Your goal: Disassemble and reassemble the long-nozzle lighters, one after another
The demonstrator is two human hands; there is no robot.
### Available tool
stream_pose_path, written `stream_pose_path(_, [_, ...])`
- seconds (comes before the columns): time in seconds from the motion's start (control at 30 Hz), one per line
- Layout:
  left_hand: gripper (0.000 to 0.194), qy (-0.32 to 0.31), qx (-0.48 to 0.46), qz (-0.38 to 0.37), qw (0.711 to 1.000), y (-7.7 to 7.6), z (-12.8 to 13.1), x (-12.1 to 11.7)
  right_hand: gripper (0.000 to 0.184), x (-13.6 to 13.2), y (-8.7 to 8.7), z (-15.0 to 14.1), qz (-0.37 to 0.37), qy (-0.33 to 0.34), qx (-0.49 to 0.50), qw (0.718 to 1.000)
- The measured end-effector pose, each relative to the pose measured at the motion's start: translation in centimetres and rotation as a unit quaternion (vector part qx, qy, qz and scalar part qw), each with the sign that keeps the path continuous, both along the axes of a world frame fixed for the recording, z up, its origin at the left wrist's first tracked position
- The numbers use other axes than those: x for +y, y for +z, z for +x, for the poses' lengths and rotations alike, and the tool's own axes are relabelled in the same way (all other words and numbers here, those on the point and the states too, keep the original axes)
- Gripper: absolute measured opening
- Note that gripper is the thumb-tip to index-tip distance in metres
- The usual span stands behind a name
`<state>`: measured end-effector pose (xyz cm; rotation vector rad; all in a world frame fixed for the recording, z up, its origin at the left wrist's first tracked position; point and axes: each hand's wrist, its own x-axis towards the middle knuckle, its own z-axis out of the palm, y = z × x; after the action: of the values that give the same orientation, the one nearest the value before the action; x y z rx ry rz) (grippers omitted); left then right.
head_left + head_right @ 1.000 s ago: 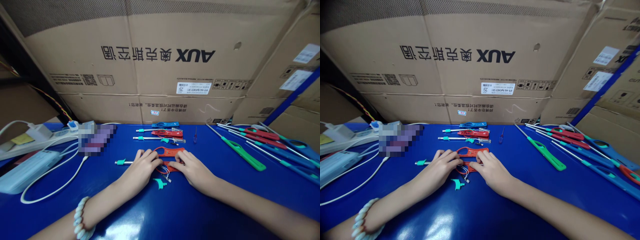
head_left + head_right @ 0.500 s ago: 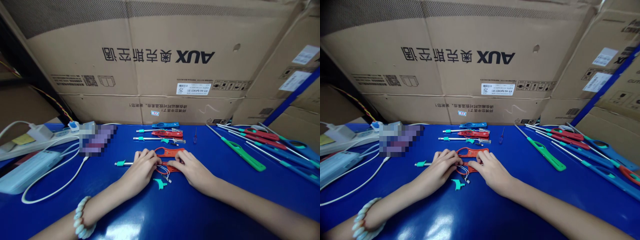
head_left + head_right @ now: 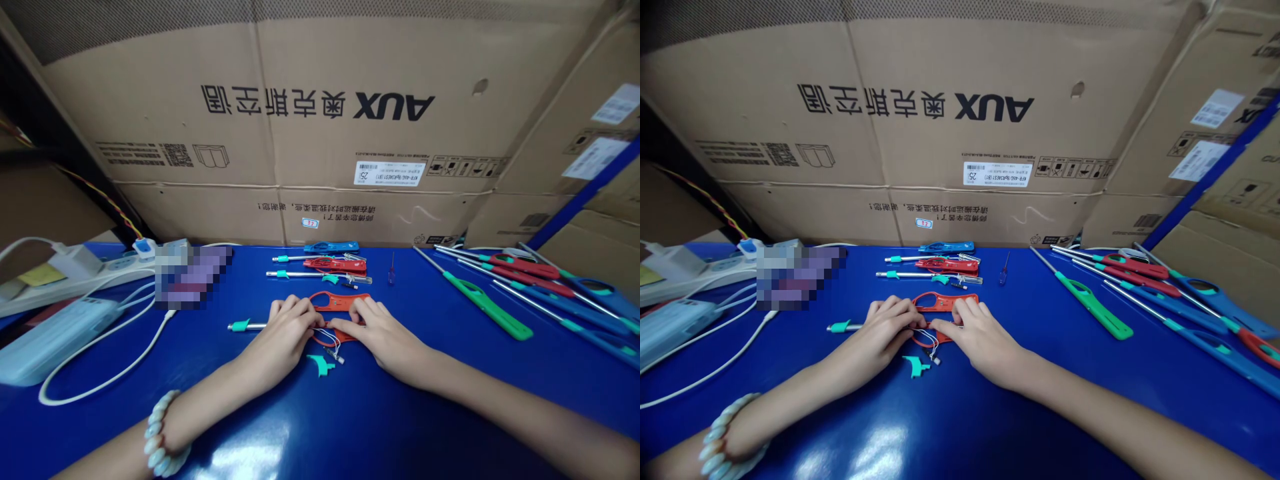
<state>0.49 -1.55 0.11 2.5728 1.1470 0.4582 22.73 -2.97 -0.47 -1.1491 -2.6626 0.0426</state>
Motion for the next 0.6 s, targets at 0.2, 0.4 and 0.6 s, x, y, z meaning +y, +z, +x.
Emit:
stream_pose_path(0.2, [0.021, 0.002, 0.003, -0.002, 1.0, 0.1, 0.1, 0.1, 0.052, 0.4, 0.3, 0.4, -0.049, 0.006, 0.01, 0.999])
stream_pose_path(0.4, [0.018, -0.002, -0.012, -0.002, 1.0, 0.0, -0.1, 0.1, 0.017, 0.8, 0.9, 1.2, -0.09, 0.025, 0.087, 0.992])
stream_pose_path(0.6, [0.017, -0.024, -0.028, -0.008, 0.999, 0.1, -0.1, -0.2, 0.008, 1.1, 1.7, 2.2, -0.083, 0.05, 0.075, 0.992])
